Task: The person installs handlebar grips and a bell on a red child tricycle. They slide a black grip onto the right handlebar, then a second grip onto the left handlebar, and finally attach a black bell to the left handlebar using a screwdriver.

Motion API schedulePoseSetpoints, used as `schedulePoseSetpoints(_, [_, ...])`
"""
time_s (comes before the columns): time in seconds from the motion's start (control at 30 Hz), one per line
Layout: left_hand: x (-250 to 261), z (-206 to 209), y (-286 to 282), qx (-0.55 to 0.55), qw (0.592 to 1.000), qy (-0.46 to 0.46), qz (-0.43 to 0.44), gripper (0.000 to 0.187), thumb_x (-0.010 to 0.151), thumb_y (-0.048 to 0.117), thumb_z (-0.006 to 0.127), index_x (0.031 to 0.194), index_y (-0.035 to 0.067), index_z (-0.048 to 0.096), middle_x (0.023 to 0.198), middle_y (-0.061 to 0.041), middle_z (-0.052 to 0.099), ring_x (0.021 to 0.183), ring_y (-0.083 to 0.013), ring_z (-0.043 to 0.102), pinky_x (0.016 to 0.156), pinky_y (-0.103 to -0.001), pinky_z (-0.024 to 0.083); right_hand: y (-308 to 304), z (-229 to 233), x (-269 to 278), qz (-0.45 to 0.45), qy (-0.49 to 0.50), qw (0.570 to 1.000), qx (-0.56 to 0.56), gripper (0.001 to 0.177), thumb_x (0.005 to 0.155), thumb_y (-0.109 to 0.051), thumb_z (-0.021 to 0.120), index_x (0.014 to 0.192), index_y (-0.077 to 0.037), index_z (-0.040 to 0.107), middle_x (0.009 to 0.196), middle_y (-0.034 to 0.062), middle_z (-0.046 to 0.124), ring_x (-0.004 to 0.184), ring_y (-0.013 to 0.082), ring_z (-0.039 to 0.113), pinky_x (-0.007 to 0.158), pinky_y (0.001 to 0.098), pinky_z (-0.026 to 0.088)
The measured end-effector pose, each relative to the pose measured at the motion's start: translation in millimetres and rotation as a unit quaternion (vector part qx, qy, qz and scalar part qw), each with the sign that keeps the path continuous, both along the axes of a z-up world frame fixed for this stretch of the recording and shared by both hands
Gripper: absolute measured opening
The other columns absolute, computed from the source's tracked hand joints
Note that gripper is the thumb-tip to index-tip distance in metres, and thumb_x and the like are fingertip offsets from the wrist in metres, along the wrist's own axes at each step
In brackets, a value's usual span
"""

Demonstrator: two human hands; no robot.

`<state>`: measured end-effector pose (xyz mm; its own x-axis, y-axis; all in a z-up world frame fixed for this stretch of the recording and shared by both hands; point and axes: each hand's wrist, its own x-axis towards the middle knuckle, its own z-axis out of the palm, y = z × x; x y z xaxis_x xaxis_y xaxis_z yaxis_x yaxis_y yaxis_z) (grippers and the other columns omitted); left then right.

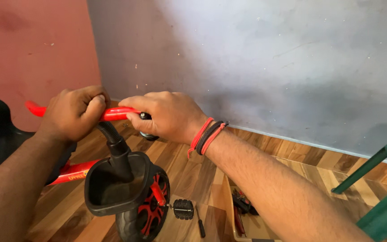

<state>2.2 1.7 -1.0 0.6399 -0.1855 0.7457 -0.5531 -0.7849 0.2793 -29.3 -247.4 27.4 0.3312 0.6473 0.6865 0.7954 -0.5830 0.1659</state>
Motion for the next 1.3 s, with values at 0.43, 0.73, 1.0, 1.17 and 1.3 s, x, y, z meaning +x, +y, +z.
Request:
schedulePoseSetpoints(0.43, [-2.1, -3.5, -3.2, -0.018, 1.0, -0.004, 0.017, 0.029, 0.093, 0.028, 0.048, 0.091, 0.012, 0.072, 0.068, -0.013, 0.066, 0.066, -0.0356, 0.065, 0.064, -0.048, 0.049, -6.0, 10.3, 7.8, 0.116, 0.326, 0.935, 0.072, 0.042, 0.1, -0.032, 0.057, 0.131, -0.007, 0.071, 0.094, 0.0046, 0.079, 0.079, 0.0099, 0.074, 0.072, 0.0287, 0.058])
schedulePoseSetpoints(0.73, [-1.2, -2.8, -4.8, -0.022, 0.999, -0.001, 0.025, 0.03, 0.092, 0.028, 0.047, 0.092, 0.012, 0.072, 0.066, -0.011, 0.067, 0.064, -0.0332, 0.065, 0.063, -0.047, 0.049, -4.9, 4.8, 20.9, 0.117, 0.432, 0.882, 0.149, 0.039, 0.105, -0.03, 0.056, 0.13, -0.008, 0.076, 0.087, 0.009, 0.074, 0.073, 0.0097, 0.058, 0.065, 0.0312, 0.049])
schedulePoseSetpoints(1.0, [-2.4, -4.0, -4.2, -0.021, 0.999, -0.003, 0.032, 0.028, 0.093, 0.029, 0.048, 0.091, 0.013, 0.072, 0.069, -0.012, 0.067, 0.066, -0.0356, 0.065, 0.064, -0.049, 0.049, -8.2, 0.0, 14.4, 0.113, 0.27, 0.949, 0.114, 0.034, 0.099, -0.03, 0.059, 0.125, -0.013, 0.075, 0.093, -0.0003, 0.08, 0.084, 0.0058, 0.072, 0.079, 0.0248, 0.057])
schedulePoseSetpoints(1.17, [-3.0, -4.2, -3.7, -0.018, 0.999, -0.001, 0.037, 0.028, 0.092, 0.028, 0.048, 0.092, 0.013, 0.073, 0.068, -0.012, 0.067, 0.067, -0.0353, 0.066, 0.064, -0.049, 0.049, -6.0, -1.8, 12.0, 0.094, 0.308, 0.937, 0.134, 0.033, 0.1, -0.03, 0.058, 0.124, -0.015, 0.075, 0.091, 0.0012, 0.079, 0.08, 0.0053, 0.07, 0.076, 0.0246, 0.057])
schedulePoseSetpoints(1.3, [-2.5, -4.8, -3.1, -0.021, 0.999, 0.003, 0.038, 0.029, 0.093, 0.029, 0.048, 0.092, 0.013, 0.072, 0.069, -0.012, 0.068, 0.067, -0.0353, 0.066, 0.065, -0.049, 0.049, -9.1, -4.9, 13.0, 0.065, 0.282, 0.95, 0.12, 0.035, 0.099, -0.027, 0.056, 0.126, -0.014, 0.074, 0.083, 0.0005, 0.078, 0.076, 0.0059, 0.069, 0.074, 0.0243, 0.056])
